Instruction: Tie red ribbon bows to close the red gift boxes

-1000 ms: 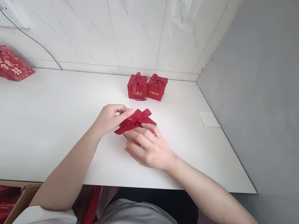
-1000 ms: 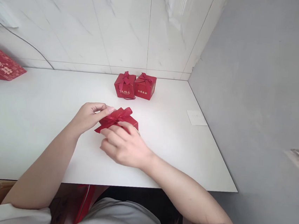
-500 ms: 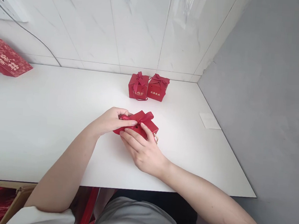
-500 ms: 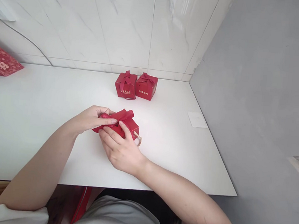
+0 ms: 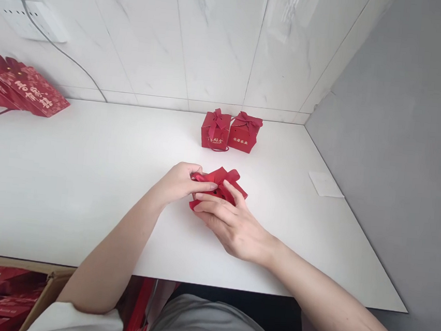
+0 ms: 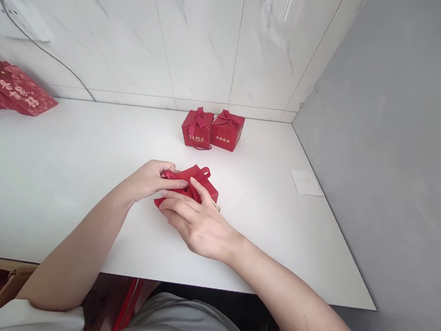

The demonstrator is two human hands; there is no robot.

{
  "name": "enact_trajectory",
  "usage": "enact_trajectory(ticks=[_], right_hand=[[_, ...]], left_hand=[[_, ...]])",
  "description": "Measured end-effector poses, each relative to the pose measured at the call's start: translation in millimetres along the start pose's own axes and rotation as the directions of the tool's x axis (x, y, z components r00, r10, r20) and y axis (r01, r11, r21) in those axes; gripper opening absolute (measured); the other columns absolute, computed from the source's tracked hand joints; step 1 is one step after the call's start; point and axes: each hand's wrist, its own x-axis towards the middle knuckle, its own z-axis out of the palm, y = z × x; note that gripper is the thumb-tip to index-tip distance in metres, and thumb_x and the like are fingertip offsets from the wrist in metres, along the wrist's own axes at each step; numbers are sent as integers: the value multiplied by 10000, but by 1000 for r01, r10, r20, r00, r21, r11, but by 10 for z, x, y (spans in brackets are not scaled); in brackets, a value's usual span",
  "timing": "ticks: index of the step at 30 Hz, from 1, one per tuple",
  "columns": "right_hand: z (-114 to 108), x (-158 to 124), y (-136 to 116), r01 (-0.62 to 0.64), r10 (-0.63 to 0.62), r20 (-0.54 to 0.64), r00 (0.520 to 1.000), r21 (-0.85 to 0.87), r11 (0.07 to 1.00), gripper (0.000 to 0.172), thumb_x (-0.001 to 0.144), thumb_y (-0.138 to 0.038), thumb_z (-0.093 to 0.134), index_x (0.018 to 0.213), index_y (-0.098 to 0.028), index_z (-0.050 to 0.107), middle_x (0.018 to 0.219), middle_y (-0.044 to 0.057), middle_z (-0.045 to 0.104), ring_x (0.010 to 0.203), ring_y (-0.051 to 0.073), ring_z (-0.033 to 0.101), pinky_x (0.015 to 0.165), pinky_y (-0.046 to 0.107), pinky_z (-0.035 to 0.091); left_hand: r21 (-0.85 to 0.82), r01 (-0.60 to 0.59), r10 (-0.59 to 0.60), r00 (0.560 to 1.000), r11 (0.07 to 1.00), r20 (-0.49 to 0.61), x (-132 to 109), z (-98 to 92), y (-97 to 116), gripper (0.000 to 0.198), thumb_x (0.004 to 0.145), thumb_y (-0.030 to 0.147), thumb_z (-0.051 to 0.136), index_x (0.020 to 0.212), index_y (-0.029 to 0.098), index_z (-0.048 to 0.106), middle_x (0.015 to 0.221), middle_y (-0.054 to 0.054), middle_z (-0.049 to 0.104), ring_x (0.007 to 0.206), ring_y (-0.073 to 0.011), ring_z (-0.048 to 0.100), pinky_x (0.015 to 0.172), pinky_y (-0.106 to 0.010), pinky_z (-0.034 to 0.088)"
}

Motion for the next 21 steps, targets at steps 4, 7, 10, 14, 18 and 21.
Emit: enact_trajectory(ticks=[4,7,10,14,18,21], right_hand=[[-90,6,23,26,-26,20,999,20,999,347,1019,-91,360,1283,-178,567,1255,100,683,1358,191,519,1257,559,157],[-121,-4,55,14,-14,-112,994,-2,1000,213,995,-162,492,1153,-200,630,1133,65,723,1211,196,618,1223,523,270],[-98,-16,81,26,-55,-212,976,-138,990,68,956,-224,591,974,-232,656,1029,41,727,1108,210,646,1152,489,362],[18,29,66,-129,-14,-368,930,-362,923,44,928,-238,645,893,-236,616,859,5,701,833,176,619,935,393,449],[144,111,40,-224,6,-386,922,-523,823,82,905,-129,650,907,-208,627,835,5,680,766,164,551,859,369,392],[183,121,71,-132,-81,-341,937,-559,819,161,915,-62,606,850,-204,641,804,-8,666,755,145,541,794,340,377]], left_hand=[[-23,7,-7,1000,1000,-7,-17,1,3,550,705,461,778,607,198,306,546,63,406,503,-91,388,497,-249,276],[-19,-19,19,1000,1000,-7,-11,10,-6,549,706,484,777,618,199,315,568,60,395,512,-91,369,500,-251,262],[9,-36,37,999,999,-27,10,42,-21,528,697,497,783,626,195,357,599,56,374,537,-91,355,512,-248,261],[21,-28,29,996,999,-82,31,111,-20,529,700,496,781,634,193,352,615,57,350,551,-88,341,513,-237,260],[5,-47,47,993,999,-111,31,167,16,533,692,442,789,625,191,324,621,58,347,547,-78,329,498,-223,254],[-4,-37,36,994,999,-105,19,186,47,509,707,428,778,621,191,337,603,63,335,525,-73,331,478,-215,245]])
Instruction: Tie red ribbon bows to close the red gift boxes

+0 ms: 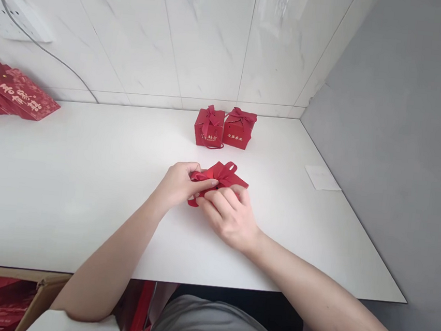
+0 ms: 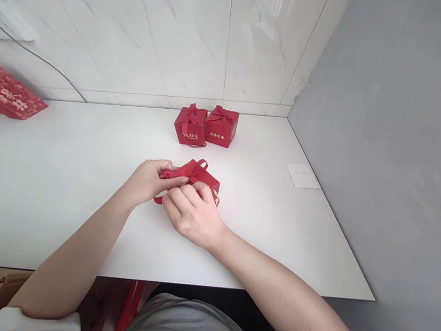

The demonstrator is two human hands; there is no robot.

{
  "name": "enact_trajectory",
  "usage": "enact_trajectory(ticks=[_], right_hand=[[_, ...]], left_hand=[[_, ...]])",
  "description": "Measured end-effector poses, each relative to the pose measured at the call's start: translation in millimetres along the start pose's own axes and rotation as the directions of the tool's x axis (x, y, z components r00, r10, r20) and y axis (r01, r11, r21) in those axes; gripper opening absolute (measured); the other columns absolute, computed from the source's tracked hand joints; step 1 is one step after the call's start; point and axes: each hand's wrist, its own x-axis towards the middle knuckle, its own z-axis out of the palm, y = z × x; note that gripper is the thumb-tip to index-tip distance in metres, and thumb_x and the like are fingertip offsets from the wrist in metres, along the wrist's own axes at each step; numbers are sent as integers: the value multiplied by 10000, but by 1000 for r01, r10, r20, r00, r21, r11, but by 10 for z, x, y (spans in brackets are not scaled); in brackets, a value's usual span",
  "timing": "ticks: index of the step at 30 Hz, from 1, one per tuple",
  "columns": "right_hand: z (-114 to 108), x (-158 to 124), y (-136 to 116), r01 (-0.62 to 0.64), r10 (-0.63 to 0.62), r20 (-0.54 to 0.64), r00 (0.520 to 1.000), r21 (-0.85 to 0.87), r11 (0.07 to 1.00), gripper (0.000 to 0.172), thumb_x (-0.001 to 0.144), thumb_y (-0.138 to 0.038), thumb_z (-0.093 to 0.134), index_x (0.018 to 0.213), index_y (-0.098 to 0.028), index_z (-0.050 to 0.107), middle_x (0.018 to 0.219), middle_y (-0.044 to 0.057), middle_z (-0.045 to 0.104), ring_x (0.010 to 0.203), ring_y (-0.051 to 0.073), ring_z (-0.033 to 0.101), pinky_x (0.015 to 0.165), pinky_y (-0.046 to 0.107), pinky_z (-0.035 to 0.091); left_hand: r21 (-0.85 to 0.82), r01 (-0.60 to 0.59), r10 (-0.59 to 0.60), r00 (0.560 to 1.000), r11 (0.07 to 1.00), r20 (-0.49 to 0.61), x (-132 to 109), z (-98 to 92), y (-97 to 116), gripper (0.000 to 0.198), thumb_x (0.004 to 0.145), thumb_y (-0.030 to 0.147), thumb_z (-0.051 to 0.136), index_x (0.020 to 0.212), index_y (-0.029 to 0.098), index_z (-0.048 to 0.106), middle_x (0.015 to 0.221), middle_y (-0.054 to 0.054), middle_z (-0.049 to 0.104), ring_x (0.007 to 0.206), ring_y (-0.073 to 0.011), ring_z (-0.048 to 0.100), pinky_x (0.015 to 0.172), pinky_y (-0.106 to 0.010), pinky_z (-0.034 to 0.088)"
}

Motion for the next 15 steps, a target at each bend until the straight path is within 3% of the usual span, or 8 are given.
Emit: enact_trajectory(ticks=[5,11,15], right_hand=[[38,-30,120,157,-155,-62,986,43,987,169,908,-88,647,778,-194,670,771,-25,668,709,128,517,674,318,369],[58,-15,216,317,-311,-99,945,59,946,255,925,-79,624,706,-208,645,720,-38,642,669,126,502,678,329,408],[93,-35,209,379,-379,-19,925,99,920,297,993,-92,511,764,-230,642,769,-48,663,678,123,527,732,327,446]], left_hand=[[19,-11,11,1000,1000,-9,-2,10,5,525,722,443,771,617,195,321,583,67,310,514,-74,311,462,-220,241],[50,-42,43,999,998,-22,24,4,-26,550,711,470,777,615,194,311,583,64,315,525,-84,336,486,-236,267],[92,-57,61,997,994,-47,38,-6,-37,549,706,475,771,609,196,308,589,61,304,526,-90,328,493,-246,255]])
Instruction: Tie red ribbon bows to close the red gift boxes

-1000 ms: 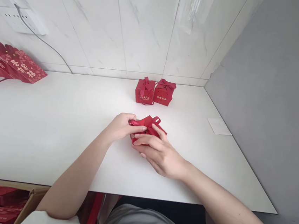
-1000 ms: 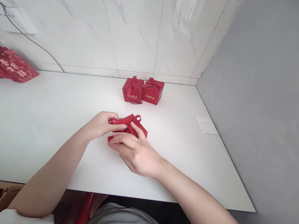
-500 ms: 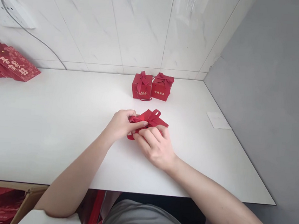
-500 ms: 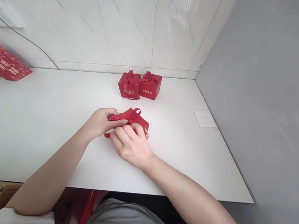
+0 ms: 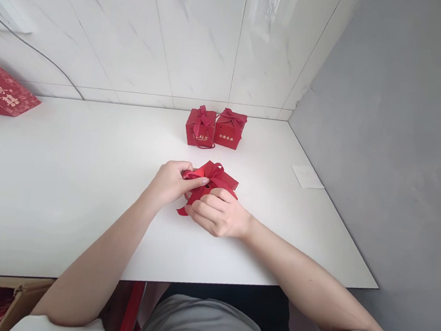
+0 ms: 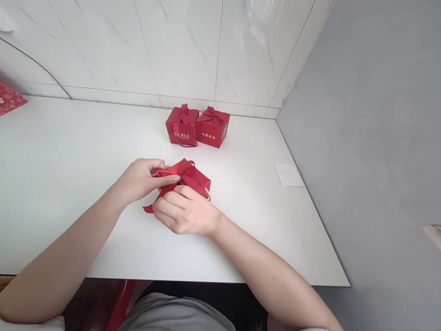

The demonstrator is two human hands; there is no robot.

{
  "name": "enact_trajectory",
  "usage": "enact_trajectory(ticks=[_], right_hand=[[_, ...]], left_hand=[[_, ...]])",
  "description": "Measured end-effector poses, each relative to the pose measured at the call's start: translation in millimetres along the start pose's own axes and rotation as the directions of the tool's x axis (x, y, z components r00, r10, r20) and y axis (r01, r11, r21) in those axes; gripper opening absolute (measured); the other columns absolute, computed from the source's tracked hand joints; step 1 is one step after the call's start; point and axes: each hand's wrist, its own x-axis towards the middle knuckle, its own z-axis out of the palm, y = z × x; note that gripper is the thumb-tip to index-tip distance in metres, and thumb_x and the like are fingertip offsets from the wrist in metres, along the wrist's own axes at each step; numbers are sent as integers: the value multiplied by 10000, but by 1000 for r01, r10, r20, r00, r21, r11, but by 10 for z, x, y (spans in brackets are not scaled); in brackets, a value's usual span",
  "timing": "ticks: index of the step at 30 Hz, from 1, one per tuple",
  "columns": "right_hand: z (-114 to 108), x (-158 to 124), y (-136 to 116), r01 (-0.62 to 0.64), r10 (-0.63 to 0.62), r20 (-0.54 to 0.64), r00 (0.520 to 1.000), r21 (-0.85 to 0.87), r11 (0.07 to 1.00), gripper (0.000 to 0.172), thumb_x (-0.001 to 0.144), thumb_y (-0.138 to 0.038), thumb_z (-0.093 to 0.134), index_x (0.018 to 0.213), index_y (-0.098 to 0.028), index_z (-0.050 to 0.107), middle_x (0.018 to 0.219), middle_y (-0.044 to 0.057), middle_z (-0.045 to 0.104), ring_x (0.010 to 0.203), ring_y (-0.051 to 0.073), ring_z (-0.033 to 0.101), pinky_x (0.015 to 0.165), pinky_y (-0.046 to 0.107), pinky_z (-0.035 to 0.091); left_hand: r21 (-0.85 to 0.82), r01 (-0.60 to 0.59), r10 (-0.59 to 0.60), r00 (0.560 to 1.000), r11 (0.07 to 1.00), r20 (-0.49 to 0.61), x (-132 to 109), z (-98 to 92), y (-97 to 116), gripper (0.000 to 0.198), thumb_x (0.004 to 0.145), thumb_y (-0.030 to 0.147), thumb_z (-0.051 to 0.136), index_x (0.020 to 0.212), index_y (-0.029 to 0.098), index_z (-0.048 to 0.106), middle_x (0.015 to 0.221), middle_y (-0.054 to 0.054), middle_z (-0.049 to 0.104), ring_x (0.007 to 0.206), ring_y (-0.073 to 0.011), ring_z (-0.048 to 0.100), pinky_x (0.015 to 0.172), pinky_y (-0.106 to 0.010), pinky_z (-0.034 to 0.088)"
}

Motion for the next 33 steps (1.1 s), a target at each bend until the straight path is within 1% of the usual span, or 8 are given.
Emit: enact_trajectory(ticks=[4,7,9,11,13,15,21,33], right_hand=[[-99,34,-14,6,-18,112,994,101,995,296,1026,-167,452,820,-247,649,834,-45,687,759,135,584,842,333,468],[-329,51,110,-253,252,48,967,337,907,369,978,-545,501,978,-207,648,917,36,700,876,199,622,849,405,475],[-493,7,274,-577,594,106,797,424,698,395,983,-557,471,948,-203,642,858,45,683,804,191,623,772,383,469],[-609,-82,464,-868,816,341,467,351,351,478,1003,-570,398,810,-206,640,773,42,661,732,184,601,708,356,454],[-666,-182,629,-973,781,594,196,215,81,612,975,-659,354,710,-205,667,762,58,679,730,200,605,698,355,448],[-675,-253,731,-980,632,770,91,183,-82,696,951,-714,325,690,-202,716,785,70,713,707,196,607,720,356,456],[-573,-266,705,-883,217,941,261,323,-341,626,964,-655,409,831,-173,786,851,99,783,749,210,722,703,325,434],[-538,-138,484,-822,232,923,306,379,-425,452,831,-631,652,800,-188,737,799,50,738,723,184,640,679,327,483]], left_hand=[[8,-8,8,1000,1000,-16,6,4,-3,549,698,466,770,608,198,299,582,63,307,524,-93,334,497,-246,255],[-49,26,-25,999,998,32,-7,0,11,491,713,479,758,616,197,368,585,58,402,537,-103,423,511,-242,306],[-63,35,-32,998,997,45,-22,-11,19,448,723,487,753,633,195,425,611,51,455,566,-114,472,530,-244,341],[-36,26,-25,999,999,40,-38,-27,17,434,739,485,744,638,194,438,633,45,482,592,-121,494,548,-250,360],[-7,16,-16,999,1000,38,-49,-39,7,419,775,484,714,645,195,441,669,35,527,620,-130,515,564,-262,379],[-22,17,-16,999,1000,44,-54,-42,-4,398,821,500,666,664,196,463,793,7,628,687,-151,569,609,-287,430],[-41,-22,18,994,999,-109,-55,-12,-4,354,841,557,640,807,217,546,1275,-44,650,1004,-239,647,820,-373,515],[124,-149,141,987,981,71,-43,-113,-11,109,836,349,649,862,243,654,1374,-46,562,1149,-263,599,957,-399,486]])
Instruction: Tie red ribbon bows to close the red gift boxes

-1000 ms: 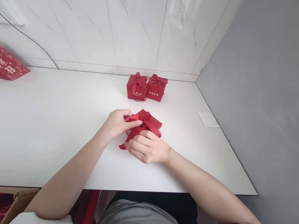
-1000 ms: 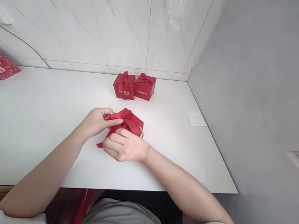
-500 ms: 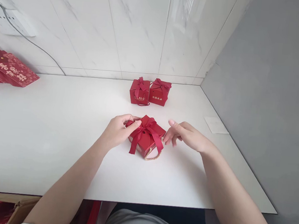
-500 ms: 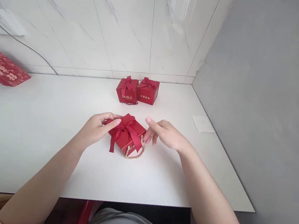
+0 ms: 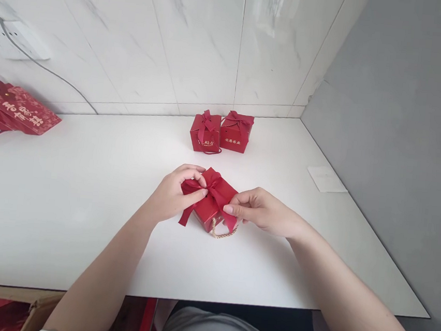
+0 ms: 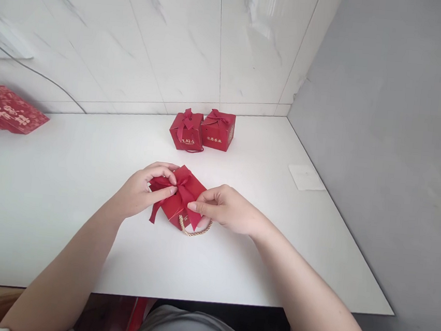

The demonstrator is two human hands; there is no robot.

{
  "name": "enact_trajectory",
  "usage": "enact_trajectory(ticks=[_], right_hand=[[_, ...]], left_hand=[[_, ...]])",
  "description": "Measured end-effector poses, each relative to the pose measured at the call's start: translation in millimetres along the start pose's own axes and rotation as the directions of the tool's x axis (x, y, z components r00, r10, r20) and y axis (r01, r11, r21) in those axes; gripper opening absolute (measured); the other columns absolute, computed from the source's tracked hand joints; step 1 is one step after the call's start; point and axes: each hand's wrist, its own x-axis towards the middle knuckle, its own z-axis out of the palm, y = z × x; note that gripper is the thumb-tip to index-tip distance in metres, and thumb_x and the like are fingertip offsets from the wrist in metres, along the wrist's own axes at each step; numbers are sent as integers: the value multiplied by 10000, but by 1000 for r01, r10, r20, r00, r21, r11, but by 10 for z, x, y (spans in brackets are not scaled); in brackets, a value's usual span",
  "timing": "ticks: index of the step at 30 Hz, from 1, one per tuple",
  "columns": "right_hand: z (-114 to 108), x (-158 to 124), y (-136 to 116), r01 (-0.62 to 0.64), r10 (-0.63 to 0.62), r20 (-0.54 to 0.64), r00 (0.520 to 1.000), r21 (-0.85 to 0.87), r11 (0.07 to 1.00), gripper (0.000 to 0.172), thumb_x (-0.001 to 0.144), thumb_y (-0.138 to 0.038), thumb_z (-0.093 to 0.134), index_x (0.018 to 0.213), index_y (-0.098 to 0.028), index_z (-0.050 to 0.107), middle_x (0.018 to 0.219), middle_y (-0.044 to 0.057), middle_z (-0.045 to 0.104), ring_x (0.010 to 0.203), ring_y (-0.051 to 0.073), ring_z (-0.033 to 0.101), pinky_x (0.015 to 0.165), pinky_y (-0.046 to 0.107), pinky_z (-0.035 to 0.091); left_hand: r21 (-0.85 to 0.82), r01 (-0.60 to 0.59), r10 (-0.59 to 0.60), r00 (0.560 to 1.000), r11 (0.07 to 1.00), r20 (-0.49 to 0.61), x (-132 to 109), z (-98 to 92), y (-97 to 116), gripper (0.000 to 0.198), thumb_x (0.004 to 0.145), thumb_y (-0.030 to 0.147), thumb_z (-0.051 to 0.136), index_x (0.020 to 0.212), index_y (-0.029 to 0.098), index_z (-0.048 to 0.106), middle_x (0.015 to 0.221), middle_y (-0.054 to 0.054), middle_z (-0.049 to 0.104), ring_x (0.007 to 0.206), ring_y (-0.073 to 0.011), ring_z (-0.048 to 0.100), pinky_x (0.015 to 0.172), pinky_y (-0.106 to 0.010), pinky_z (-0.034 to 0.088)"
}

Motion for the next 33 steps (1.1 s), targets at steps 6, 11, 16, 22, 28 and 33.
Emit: enact_trajectory(ticks=[6,11,16,22,28,33], right_hand=[[-60,-3,10,34,-31,41,999,-76,997,383,860,-574,640,749,-208,656,717,-2,609,673,153,531,624,305,444],[-190,-35,18,56,-42,102,994,-139,989,360,908,-488,596,695,-198,588,725,-15,539,667,137,472,643,298,413],[-286,-78,17,53,-19,160,987,-209,977,320,924,-448,576,737,-195,634,747,-12,548,683,136,470,669,296,411],[-411,-187,-54,30,27,224,974,-249,968,390,913,-532,585,759,-195,707,757,18,640,737,168,562,746,332,465],[-324,-5,43,45,-119,-321,940,-229,972,521,938,-654,462,839,-195,689,941,73,704,909,221,627,893,400,474],[-38,200,113,208,-241,-342,908,-130,969,411,971,-599,467,1214,-289,585,1345,40,607,1177,216,583,1006,399,442]], left_hand=[[-18,23,-22,999,1000,28,30,-8,-27,72,815,312,667,824,242,655,1351,-37,573,1143,-261,599,980,-418,474],[-23,41,-39,998,999,52,48,-21,-48,89,806,338,688,817,249,692,1373,-39,556,1169,-267,594,987,-416,479],[-88,61,-54,995,994,82,69,-8,-67,132,801,357,693,815,227,682,1375,-58,550,1001,-229,657,885,-388,537],[-93,-18,31,989,996,143,66,-19,-59,136,824,360,668,843,229,637,1393,-60,545,1126,-252,625,940,-380,520],[-147,-86,101,990,985,96,38,-242,-41,232,862,339,592,1080,264,619,1421,-69,555,1331,-279,508,1137,-485,384],[-36,26,-21,990,999,141,21,-306,-55,126,855,336,598,940,251,632,1419,-56,557,1296,-293,530,1138,-527,367]])
